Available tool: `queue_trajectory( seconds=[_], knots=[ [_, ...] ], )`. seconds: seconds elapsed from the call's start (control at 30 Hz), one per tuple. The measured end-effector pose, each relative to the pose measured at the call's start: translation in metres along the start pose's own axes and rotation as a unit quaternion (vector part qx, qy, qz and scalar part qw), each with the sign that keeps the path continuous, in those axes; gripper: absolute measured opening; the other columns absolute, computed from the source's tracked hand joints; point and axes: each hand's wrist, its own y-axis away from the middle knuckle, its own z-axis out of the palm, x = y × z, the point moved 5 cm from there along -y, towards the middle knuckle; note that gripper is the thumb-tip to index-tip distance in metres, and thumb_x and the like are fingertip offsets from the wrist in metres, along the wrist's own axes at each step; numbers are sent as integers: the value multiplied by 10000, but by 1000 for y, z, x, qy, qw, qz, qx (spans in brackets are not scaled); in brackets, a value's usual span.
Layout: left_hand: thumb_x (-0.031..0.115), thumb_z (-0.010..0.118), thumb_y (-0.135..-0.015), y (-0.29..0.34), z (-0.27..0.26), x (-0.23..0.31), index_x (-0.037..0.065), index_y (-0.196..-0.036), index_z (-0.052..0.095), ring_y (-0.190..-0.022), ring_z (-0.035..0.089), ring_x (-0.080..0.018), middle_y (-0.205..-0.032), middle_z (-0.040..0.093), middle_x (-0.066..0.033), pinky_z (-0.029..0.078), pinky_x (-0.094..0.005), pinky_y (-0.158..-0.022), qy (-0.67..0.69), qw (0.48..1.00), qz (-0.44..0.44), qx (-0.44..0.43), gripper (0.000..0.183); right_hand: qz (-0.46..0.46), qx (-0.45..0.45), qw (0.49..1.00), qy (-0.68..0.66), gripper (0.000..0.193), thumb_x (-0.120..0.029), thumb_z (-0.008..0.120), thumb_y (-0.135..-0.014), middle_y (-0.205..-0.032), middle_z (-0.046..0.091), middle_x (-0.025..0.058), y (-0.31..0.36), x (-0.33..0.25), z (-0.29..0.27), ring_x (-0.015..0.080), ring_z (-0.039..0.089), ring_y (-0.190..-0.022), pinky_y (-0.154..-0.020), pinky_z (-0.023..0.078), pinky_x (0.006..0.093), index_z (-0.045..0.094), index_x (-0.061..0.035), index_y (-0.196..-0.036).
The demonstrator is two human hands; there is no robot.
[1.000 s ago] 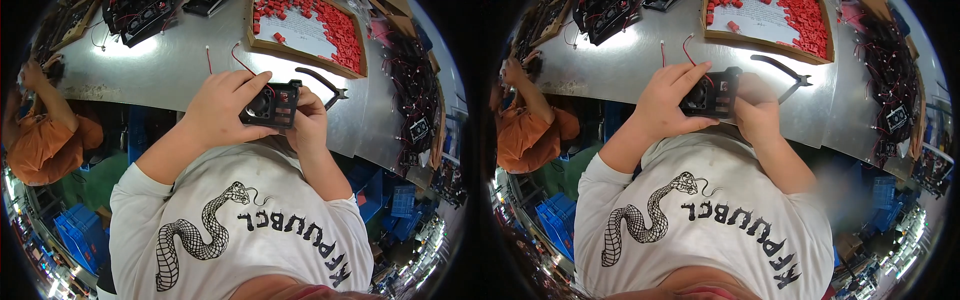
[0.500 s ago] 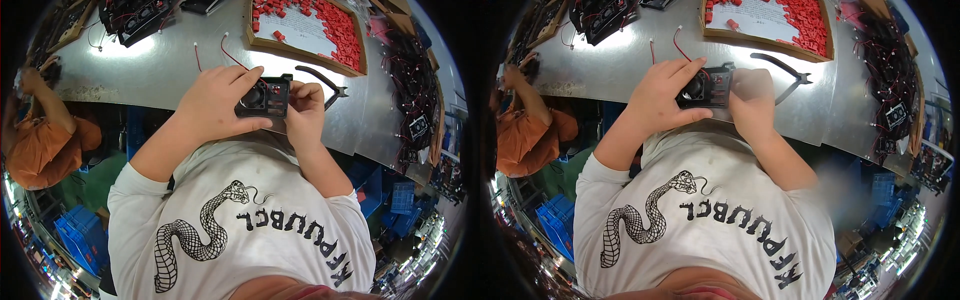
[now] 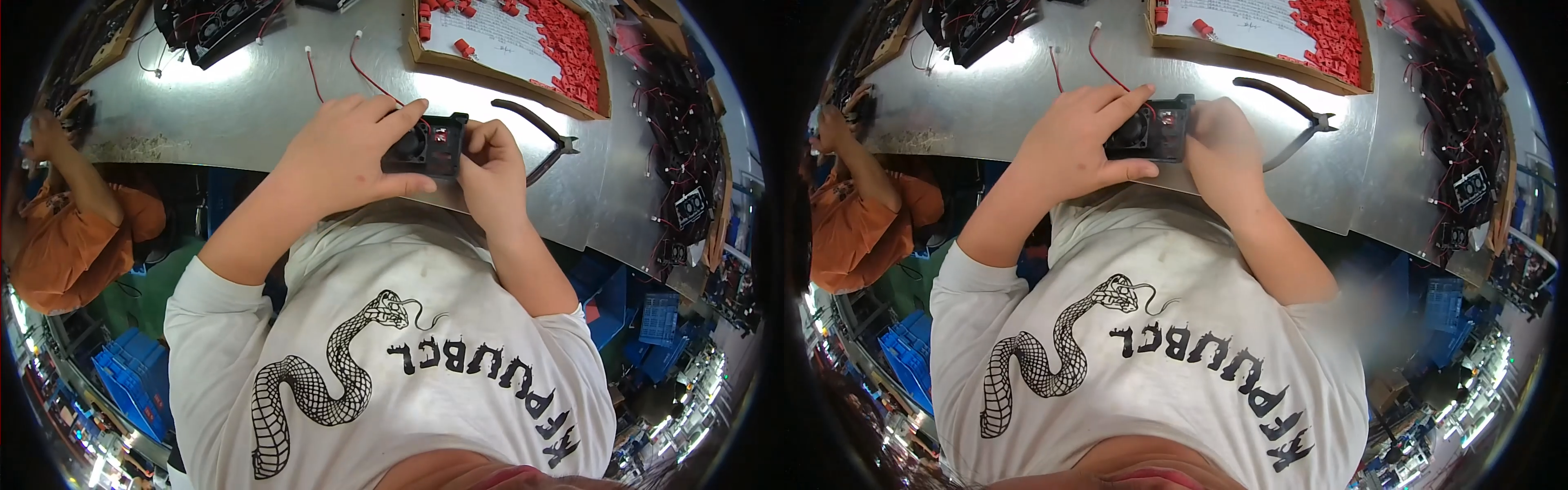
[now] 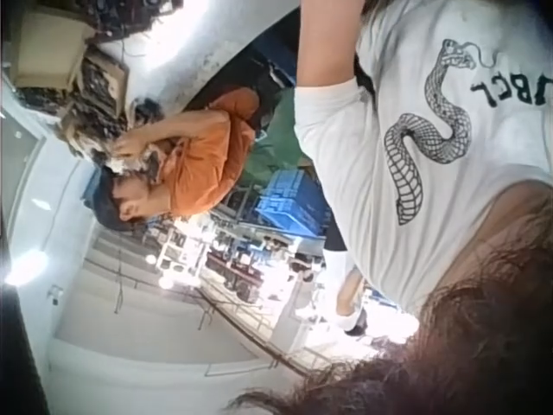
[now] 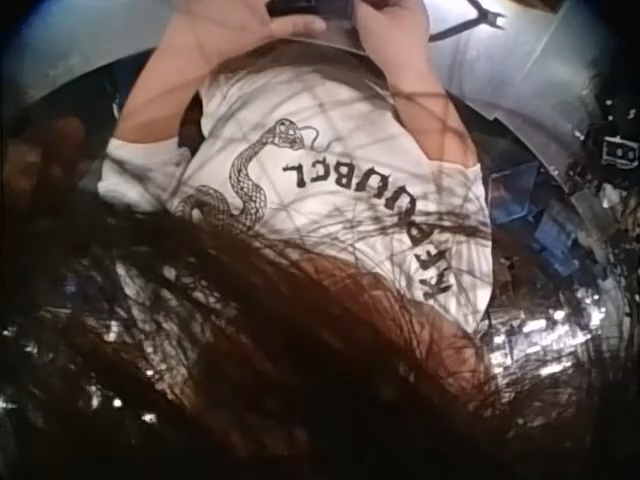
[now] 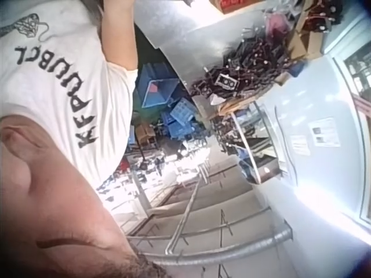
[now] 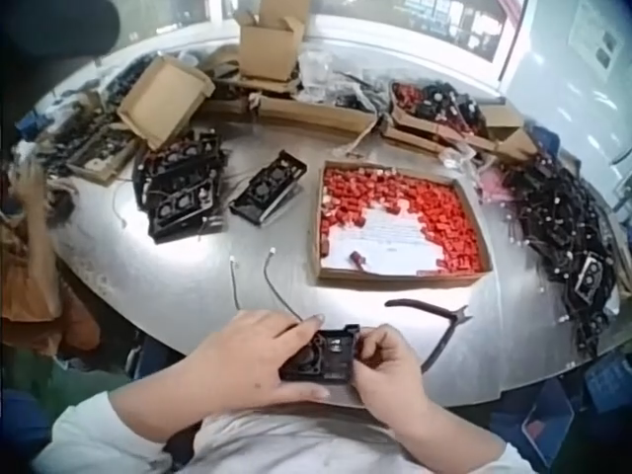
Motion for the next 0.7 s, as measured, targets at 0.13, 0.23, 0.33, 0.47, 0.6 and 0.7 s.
queue_trajectory(
  seconds=[0.13,0.23,0.33,0.47,0.6,0.7],
  knots=[
    [624,759,-761,5,1,-3,125,-1369,601,-994,612,-306,-1135,651,-94,472,-426,-912,-44,999,7,-21,803,26,-39,998,38,266,93,653,-869,-1082,618,76,1,4,-1,103,594,-953,-788,510,251,532,-52,-1057],
    [623,762,-754,8,2,-1,146,-1346,610,-965,603,-287,-1118,639,-64,470,-421,-882,-81,997,12,0,776,41,-36,997,51,404,32,693,-863,-1101,617,69,9,-21,-12,93,590,-970,-799,498,243,569,-73,-1234],
    [613,767,-751,8,4,2,153,-1324,616,-941,599,-277,-1083,626,-48,469,-421,-863,-92,996,7,-2,751,-120,12,961,251,360,-36,765,-817,-1087,635,84,10,-53,-27,161,621,-952,-765,507,289,692,-83,-1167],
    [598,773,-750,-1,11,20,140,-1321,613,-901,600,-281,-1051,622,-49,467,-418,-840,-80,996,29,-6,750,-223,-8,909,351,197,-65,795,-785,-975,630,103,15,-63,-15,249,627,-875,-705,515,345,772,-48,-979],
    [583,774,-759,-4,19,36,121,-1328,607,-901,604,-283,-1066,631,-58,465,-418,-828,-78,997,5,-13,752,-202,-14,911,360,194,-77,799,-786,-916,619,101,18,-58,-25,246,624,-821,-654,513,349,776,-47,-976],
    [584,770,-769,-5,20,39,121,-1336,606,-910,608,-282,-1099,638,-69,467,-425,-830,-62,998,-21,-25,751,-175,-34,920,349,189,-103,800,-797,-928,640,82,12,-64,-43,239,629,-803,-659,513,352,775,-44,-975]
  ],
)
